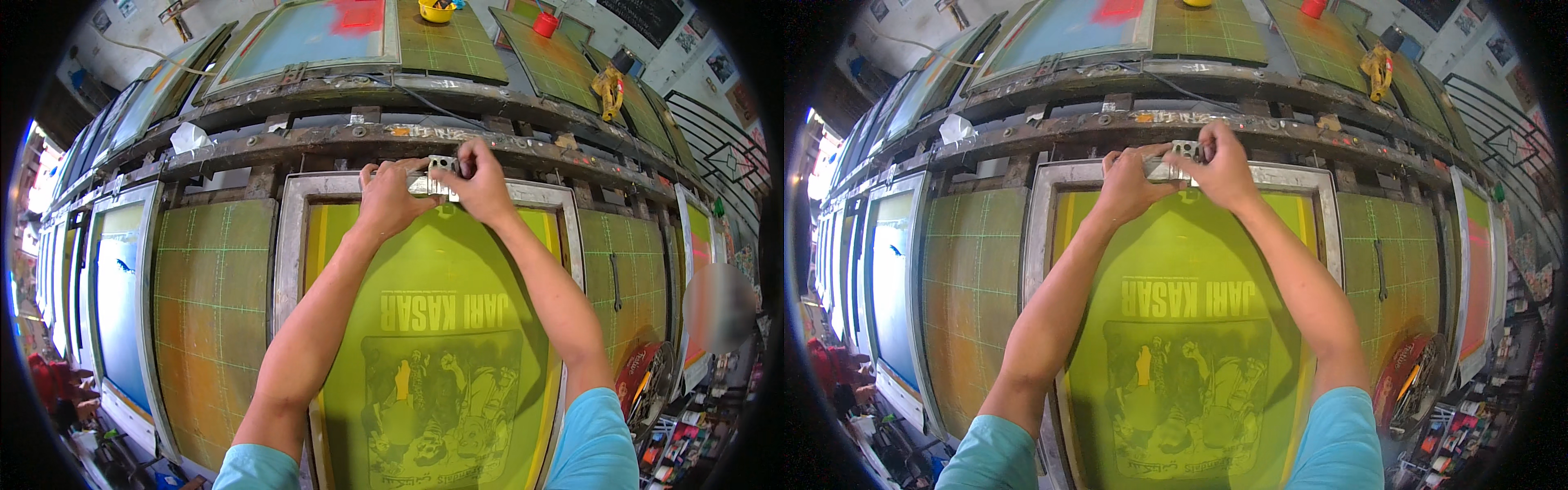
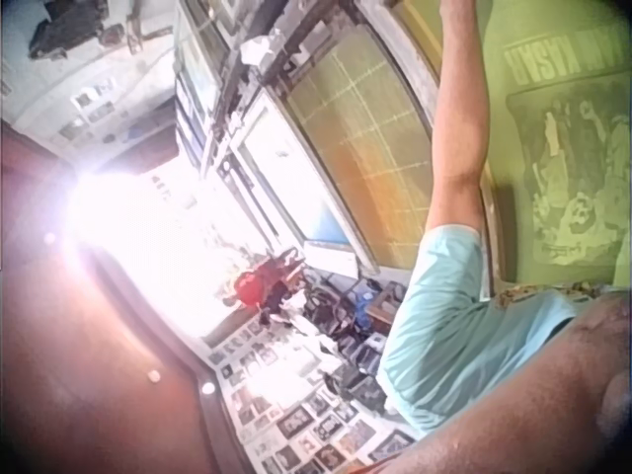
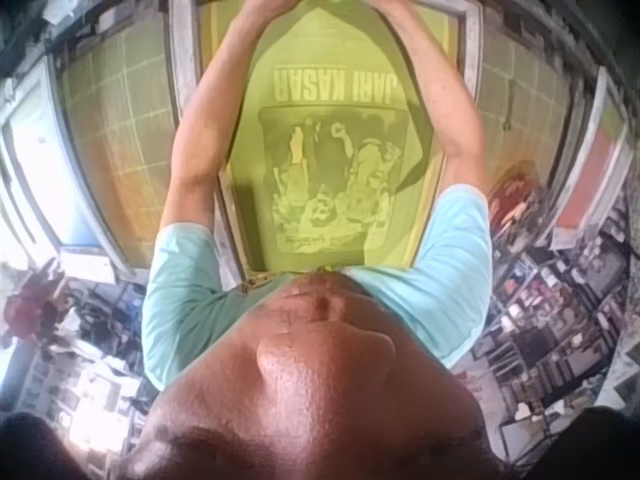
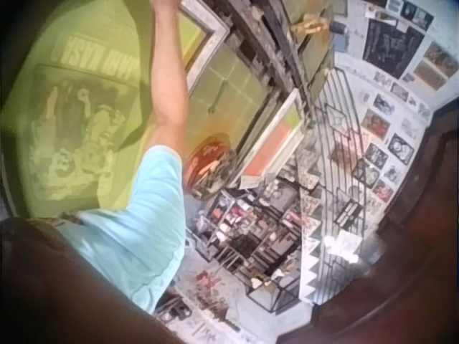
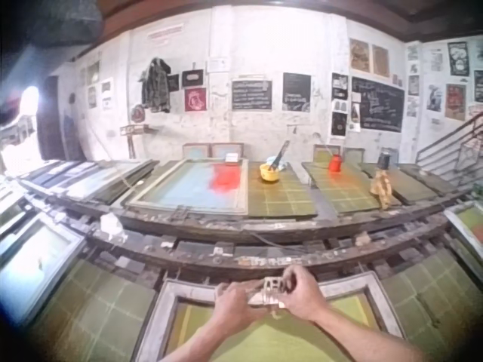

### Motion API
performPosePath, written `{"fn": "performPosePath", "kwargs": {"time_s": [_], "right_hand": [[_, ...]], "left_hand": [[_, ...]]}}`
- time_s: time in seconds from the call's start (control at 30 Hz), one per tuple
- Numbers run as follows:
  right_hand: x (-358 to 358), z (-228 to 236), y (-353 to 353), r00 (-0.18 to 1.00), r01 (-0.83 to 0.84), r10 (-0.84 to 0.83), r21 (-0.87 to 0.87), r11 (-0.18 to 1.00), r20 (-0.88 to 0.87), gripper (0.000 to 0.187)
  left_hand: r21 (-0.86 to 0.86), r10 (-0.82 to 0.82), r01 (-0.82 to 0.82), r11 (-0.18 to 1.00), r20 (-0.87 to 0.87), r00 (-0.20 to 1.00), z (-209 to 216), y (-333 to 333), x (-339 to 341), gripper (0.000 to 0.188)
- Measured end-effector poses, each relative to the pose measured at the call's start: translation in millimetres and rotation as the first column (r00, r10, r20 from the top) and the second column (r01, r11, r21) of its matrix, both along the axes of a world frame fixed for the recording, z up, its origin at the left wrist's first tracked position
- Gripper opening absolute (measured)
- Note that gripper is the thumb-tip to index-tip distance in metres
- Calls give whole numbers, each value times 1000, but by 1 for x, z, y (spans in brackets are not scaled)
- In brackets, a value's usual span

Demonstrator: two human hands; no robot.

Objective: The person positions a large green screen printing frame onto a metal workbench and secures it using clamps. They use a wrench to tighten the clamps at the top of the frame, ensuring it is firmly held in place for the printing process.

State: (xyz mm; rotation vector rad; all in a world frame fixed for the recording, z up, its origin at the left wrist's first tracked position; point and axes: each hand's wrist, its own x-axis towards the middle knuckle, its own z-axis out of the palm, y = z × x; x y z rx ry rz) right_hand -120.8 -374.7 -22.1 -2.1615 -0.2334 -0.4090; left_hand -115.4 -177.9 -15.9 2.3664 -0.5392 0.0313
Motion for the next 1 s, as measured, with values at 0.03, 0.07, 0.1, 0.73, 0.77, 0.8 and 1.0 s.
{"fn": "performPosePath", "kwargs": {"time_s": [0.03,0.07,0.1,0.73,0.77,0.8,1.0], "right_hand": [[1,5,-15,998,35,-41,120,992,47,39],[3,16,-29,993,49,-73,239,970,92,37],[-1,29,-44,985,62,-115,349,935,131,34],[-239,11,-272,605,488,-770,-671,558,-201,33],[-244,3,-286,625,484,-743,-627,610,-240,32],[-248,-3,-301,648,475,-709,-581,661,-277,31],[-205,35,-267,653,637,-681,-246,731,-332,21]], "left_hand": [[24,-6,7,1000,-35,999,5,-4,-1,72],[28,-5,5,1000,-11,1000,4,-4,1,72],[25,-10,10,1000,10,1000,0,-5,3,73],[30,-9,9,1000,26,1000,-8,6,6,73],[40,-8,7,999,23,1000,-6,6,6,73],[49,-2,1,999,20,1000,-3,1,3,73],[-15,8,-7,1000,27,1000,-6,-1,3,71]]}}
